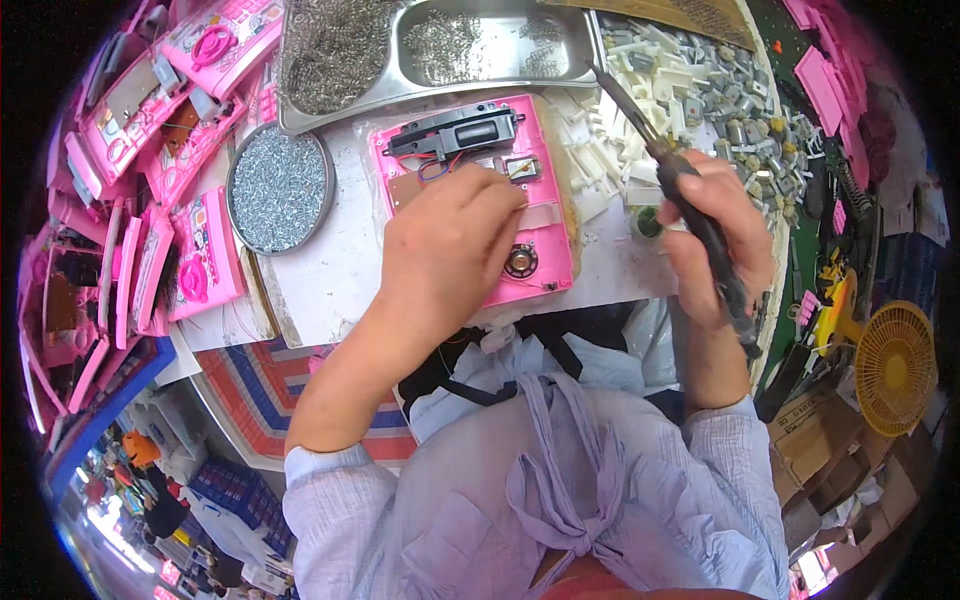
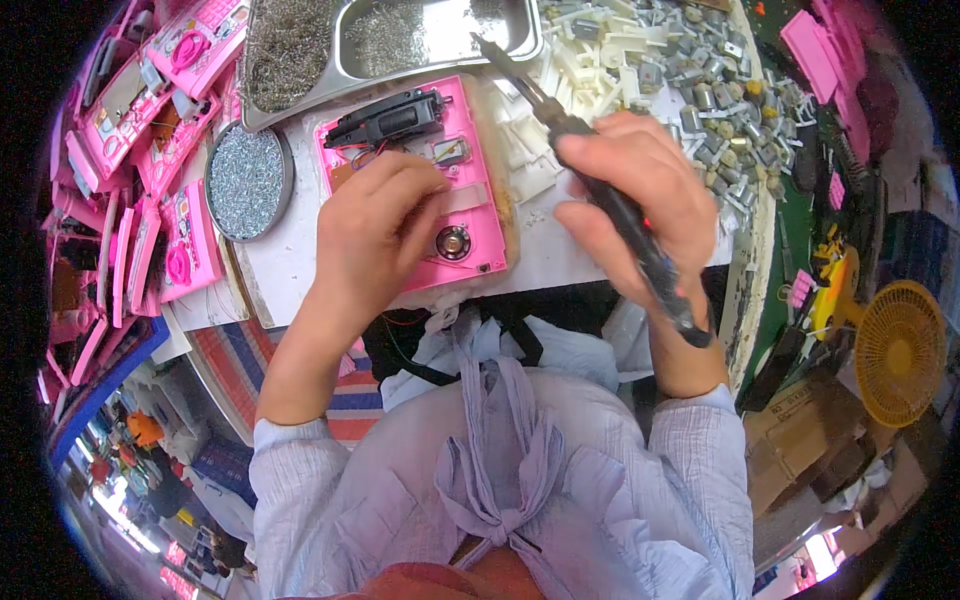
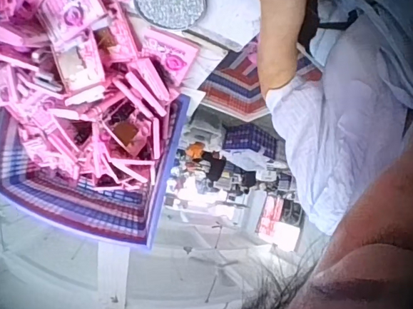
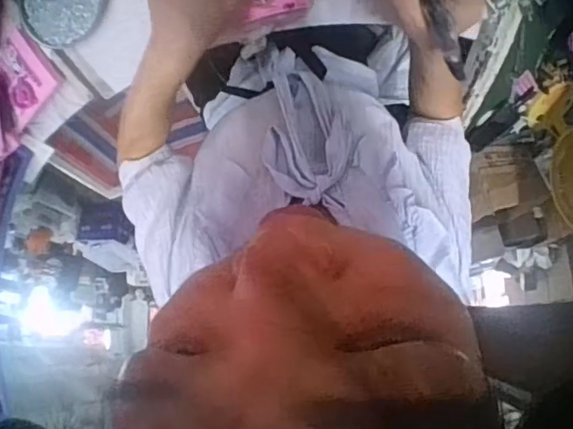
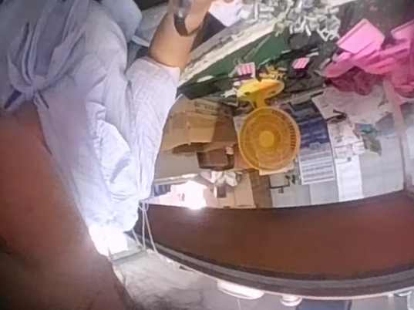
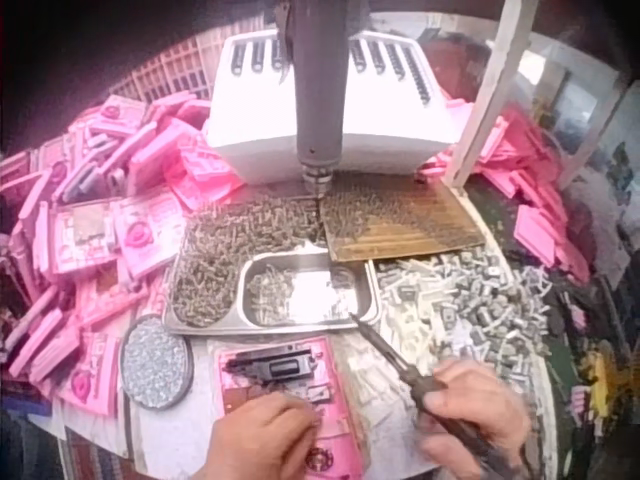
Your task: Assembling electronic components and soldering wires inside a pink toy casing at a workstation.
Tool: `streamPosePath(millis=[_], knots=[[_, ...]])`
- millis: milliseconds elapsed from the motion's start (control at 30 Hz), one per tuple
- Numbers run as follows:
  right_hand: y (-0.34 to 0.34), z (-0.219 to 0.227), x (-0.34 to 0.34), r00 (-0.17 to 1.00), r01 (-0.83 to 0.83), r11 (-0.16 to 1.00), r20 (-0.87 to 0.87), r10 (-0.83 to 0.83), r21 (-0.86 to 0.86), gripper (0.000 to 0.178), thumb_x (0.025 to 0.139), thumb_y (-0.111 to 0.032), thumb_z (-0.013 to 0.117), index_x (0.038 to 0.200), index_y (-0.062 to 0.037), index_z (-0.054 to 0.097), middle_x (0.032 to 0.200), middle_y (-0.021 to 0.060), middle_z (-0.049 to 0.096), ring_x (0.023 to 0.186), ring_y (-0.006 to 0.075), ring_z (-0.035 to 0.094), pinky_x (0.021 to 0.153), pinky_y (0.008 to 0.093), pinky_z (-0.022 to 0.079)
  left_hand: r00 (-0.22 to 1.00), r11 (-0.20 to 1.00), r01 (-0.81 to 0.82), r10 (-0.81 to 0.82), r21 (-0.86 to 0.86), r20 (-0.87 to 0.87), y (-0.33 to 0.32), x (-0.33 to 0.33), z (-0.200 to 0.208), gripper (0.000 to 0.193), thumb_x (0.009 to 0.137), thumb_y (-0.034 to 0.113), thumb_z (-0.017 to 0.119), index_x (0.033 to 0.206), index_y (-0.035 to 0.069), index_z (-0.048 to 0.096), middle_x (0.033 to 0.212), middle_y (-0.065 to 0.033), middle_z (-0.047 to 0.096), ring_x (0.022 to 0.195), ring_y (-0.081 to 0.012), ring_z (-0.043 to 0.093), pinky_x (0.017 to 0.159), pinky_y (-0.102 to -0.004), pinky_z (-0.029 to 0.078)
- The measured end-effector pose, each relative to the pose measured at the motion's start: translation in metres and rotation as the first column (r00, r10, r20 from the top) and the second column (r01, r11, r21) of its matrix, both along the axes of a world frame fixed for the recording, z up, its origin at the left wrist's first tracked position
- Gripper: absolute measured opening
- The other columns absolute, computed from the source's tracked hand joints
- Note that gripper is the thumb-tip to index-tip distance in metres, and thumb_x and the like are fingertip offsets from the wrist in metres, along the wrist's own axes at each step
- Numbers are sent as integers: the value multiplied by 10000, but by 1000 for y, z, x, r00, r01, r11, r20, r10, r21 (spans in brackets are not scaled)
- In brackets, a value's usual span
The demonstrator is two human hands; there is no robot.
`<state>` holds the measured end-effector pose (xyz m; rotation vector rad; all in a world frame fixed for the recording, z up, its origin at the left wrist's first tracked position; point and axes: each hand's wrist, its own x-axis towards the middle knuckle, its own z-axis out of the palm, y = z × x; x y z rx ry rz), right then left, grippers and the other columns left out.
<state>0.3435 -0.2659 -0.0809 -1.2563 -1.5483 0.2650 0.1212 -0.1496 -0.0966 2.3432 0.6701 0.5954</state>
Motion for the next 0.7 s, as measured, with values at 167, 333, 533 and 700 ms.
streamPosePath(millis=[167, 333, 533, 700], knots=[[23, -8, -39, 1000, -9, 978, 17, 13, -206, 547, 725, 32, 789, 1249, -60, 663, 925, 88, 669, 801, 221, 639, 713, 303, 525, 998, 909, -53, 57, -413, -3, 7, -1, 7, 92, 833, 24, 721, 904, 12, 663, 772, -95, 639, 645, -206, 629, 629, -339, 497], [37, -22, -56, 996, 21, 994, -86, -31, -108, 559, 699, 130, 741, 1219, -63, 672, 915, 99, 644, 768, 227, 626, 676, 307, 508, 997, 896, -48, 68, -441, 30, 9, -5, 0, 100, 832, 25, 733, 911, 8, 675, 767, -95, 640, 620, -188, 609, 614, -326, 478], [-2, -1, -27, 990, -32, 993, -141, 15, -118, 399, 724, 50, 759, 1114, 10, 686, 825, 104, 636, 745, 224, 614, 651, 309, 477, 987, 963, 158, -154, -217, 34, 13, -12, 1, 148, 802, -12, 728, 933, 25, 670, 904, -86, 617, 771, -226, 642, 658, -325, 507], [-21, 15, -6, 960, -233, 953, -205, 193, -195, 196, 761, -25, 693, 955, 7, 702, 705, 67, 643, 599, 220, 593, 675, 351, 487, 980, 978, 191, -196, -86, -46, 8, -13, -2, 147, 750, 47, 745, 869, 69, 661, 1003, -53, 596, 864, -259, 640, 681, -375, 525]])
